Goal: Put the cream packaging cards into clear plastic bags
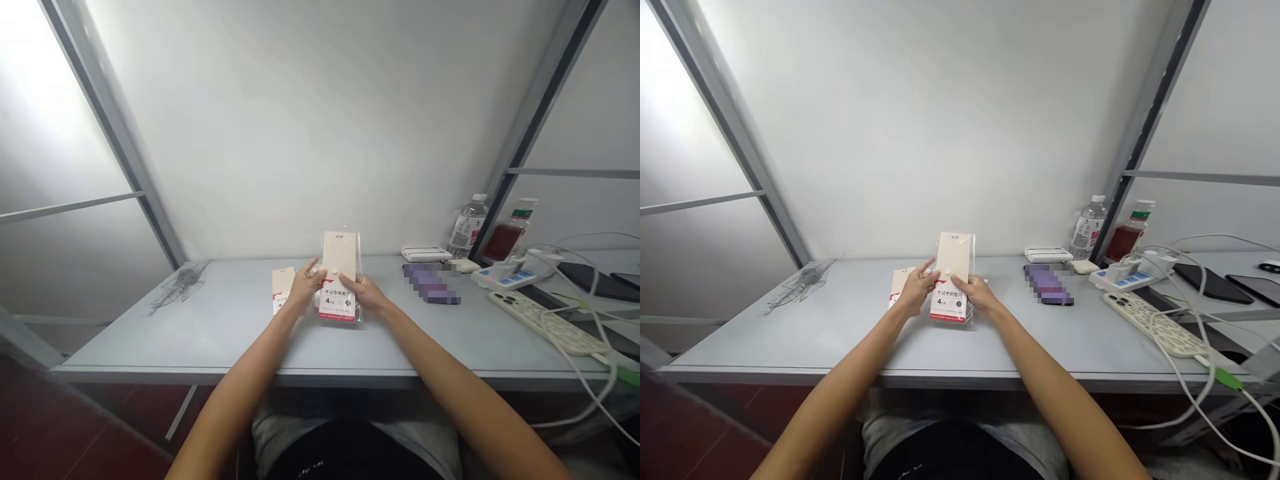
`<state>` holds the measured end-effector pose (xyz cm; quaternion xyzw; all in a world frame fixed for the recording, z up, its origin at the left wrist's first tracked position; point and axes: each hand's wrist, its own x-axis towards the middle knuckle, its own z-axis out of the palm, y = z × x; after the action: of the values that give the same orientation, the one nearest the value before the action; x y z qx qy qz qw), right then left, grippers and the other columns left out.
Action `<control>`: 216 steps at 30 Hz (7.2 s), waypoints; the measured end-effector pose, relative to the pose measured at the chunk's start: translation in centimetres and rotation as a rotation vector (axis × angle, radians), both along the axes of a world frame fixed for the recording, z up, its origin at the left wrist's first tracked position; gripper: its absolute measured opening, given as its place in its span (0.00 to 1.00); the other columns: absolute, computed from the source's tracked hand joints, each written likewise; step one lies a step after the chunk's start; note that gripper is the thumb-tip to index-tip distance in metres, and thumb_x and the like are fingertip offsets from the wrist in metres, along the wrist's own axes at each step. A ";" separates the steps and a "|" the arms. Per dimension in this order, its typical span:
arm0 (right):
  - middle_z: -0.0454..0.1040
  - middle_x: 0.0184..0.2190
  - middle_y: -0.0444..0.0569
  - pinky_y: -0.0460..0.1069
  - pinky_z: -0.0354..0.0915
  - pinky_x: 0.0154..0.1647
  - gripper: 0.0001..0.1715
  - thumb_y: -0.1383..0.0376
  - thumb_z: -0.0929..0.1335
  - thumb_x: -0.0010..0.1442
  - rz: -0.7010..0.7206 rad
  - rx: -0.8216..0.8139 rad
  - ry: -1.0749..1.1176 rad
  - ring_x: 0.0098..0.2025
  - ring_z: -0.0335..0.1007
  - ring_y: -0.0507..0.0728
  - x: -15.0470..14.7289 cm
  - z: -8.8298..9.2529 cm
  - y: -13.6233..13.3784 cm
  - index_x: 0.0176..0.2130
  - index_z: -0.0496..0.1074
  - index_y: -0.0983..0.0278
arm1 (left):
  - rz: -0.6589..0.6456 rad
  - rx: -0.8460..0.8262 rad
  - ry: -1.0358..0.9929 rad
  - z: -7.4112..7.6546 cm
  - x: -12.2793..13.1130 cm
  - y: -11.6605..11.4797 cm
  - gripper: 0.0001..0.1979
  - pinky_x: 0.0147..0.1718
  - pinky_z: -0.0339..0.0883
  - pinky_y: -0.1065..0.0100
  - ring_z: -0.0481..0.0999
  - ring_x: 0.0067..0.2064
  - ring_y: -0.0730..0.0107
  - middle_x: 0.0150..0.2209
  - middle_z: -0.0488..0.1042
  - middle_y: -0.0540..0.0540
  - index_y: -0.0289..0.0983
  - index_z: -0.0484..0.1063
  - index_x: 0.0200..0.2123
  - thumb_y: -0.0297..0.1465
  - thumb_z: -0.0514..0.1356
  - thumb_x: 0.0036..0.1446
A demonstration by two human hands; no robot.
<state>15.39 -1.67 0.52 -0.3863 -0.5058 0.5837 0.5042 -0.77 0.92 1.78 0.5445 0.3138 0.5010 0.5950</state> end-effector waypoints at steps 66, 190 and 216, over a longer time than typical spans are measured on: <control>0.67 0.16 0.42 0.47 0.56 0.20 0.22 0.50 0.66 0.48 -0.213 0.211 -0.760 0.16 0.60 0.52 0.3 -0.8 0.1 0.36 0.74 0.64 | 0.400 0.160 0.839 -1.2 -1.0 0.3 0.29 0.33 0.59 0.69 0.69 0.45 0.57 0.50 0.66 0.39 0.39 0.63 0.49 0.48 0.56 0.46; 0.72 0.44 0.60 0.57 0.68 0.36 0.27 0.54 0.54 0.61 0.150 -0.121 0.116 0.35 0.74 0.61 1.9 2.1 -0.9 0.52 0.61 0.67 | 0.458 0.516 0.593 1.3 -1.6 -0.7 0.19 0.25 0.59 0.73 0.66 0.24 0.75 0.29 0.71 0.49 0.42 0.65 0.51 0.37 0.51 0.56; 0.75 0.40 0.58 0.55 0.70 0.31 0.25 0.52 0.57 0.60 0.286 -0.177 0.037 0.32 0.75 0.60 0.7 1.1 -1.1 0.47 0.66 0.67 | 0.601 0.576 0.638 1.0 -1.7 -0.4 0.19 0.36 0.62 0.67 0.70 0.36 0.66 0.36 0.73 0.44 0.39 0.65 0.51 0.36 0.48 0.58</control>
<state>16.05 -2.74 1.59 -0.3425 -0.4928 0.6989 0.3891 -2.50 0.50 2.83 0.6976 0.4711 0.5249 0.1260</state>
